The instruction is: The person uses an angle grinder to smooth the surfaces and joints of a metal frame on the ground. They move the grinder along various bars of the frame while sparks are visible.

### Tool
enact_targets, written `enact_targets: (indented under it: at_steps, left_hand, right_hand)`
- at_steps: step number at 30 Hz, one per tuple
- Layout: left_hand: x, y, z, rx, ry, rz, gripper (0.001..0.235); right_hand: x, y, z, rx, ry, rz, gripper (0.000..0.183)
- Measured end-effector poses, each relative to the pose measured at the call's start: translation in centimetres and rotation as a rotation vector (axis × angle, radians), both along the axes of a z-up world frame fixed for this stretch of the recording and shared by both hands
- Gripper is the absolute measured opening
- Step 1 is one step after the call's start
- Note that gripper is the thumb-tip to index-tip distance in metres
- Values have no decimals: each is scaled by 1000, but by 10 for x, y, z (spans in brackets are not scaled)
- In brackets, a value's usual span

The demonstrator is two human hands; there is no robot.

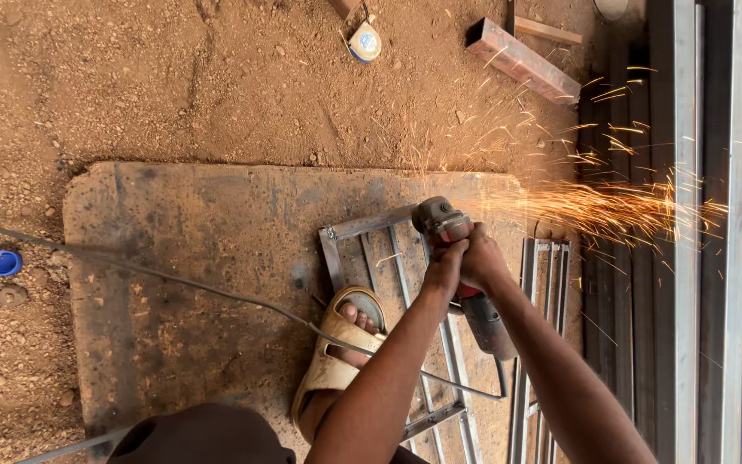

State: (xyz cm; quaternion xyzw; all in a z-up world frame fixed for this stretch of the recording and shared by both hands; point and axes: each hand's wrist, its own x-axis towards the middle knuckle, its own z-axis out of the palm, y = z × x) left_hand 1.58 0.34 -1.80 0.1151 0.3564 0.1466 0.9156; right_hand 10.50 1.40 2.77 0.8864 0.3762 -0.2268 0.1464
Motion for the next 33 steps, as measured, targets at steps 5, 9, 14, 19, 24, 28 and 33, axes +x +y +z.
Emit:
enact_targets:
  at_steps: [5,9,14,19,24,28,33]
  left_hand:
    - [0,5,-4,-31,-21,-2,85]
    - [1,14,-3,-64,22,-75,83]
    - [10,-3,-18,8,26,8,85]
    - [12,-10,-12,9,6,24,86]
    - [3,-8,-4,-26,40,-25,89]
    - [0,4,-4,-41,39,-65,88]
    - [2,-5,-2,-1,1,-4,87]
  right_hand:
    - [-3,5,0,28,-1,-46,83]
    - [3,13,0,57,-86,85,90]
    - [5,-3,-5,42,-54,42,89]
    - [1,-2,3,28,-42,33,91]
    - [0,-5,2,55,10,12,89]
    - [-1,5,2,56,-14,18,89]
    - [-1,-2,4,28,-25,14,90]
